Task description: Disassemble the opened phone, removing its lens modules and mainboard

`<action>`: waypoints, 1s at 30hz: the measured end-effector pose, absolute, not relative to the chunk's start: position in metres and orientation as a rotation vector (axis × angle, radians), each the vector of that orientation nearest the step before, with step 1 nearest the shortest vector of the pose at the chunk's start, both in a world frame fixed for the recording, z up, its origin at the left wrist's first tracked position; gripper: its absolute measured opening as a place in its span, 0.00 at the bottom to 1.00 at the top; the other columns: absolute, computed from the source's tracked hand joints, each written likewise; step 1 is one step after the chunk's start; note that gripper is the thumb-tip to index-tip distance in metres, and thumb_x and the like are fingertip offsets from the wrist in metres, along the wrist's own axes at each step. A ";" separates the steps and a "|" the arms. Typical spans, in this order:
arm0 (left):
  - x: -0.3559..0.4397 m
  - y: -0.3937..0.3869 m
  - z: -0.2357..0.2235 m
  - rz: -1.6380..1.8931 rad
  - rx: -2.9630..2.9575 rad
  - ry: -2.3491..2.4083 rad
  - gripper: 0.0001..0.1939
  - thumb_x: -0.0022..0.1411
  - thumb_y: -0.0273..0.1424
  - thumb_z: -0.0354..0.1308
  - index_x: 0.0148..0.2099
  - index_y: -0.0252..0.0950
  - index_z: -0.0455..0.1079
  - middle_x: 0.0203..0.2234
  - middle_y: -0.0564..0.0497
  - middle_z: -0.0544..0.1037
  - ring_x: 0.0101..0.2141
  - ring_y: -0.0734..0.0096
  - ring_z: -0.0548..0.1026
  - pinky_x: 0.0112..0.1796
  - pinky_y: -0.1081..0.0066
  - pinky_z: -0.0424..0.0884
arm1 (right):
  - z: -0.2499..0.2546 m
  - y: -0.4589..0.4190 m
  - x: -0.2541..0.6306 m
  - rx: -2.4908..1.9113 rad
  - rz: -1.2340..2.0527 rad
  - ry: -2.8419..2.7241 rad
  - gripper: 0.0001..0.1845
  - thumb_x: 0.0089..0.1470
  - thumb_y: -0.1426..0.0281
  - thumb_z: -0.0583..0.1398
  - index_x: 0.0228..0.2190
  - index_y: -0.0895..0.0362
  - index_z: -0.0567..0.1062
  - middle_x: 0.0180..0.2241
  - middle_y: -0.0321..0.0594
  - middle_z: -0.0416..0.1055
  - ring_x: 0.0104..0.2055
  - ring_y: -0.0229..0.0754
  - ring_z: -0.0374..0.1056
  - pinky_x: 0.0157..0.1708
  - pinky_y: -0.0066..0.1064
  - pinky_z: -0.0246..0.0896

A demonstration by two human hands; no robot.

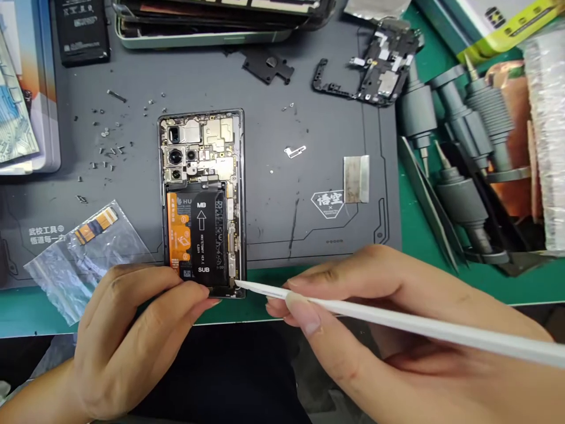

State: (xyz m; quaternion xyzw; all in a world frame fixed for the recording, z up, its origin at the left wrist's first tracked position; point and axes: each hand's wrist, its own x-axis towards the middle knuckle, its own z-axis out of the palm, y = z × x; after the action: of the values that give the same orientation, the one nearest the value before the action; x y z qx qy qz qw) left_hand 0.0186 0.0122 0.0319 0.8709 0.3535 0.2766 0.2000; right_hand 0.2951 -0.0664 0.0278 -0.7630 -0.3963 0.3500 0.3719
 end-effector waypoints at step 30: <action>0.017 0.016 0.036 0.721 2.462 0.987 0.08 0.75 0.22 0.69 0.55 0.30 0.80 0.44 0.48 0.81 0.43 0.69 0.75 0.49 0.69 0.75 | 0.028 -0.073 0.246 -1.697 1.271 -0.470 0.21 0.47 0.50 0.80 0.29 0.46 0.78 0.30 0.39 0.83 0.34 0.57 0.84 0.30 0.44 0.85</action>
State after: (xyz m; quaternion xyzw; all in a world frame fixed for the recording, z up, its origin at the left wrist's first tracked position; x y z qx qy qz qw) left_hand 0.0166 0.0158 0.0359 0.8784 0.3523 0.2574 0.1951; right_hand 0.2462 -0.0729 0.0281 -0.6914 -0.1915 0.5178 0.4660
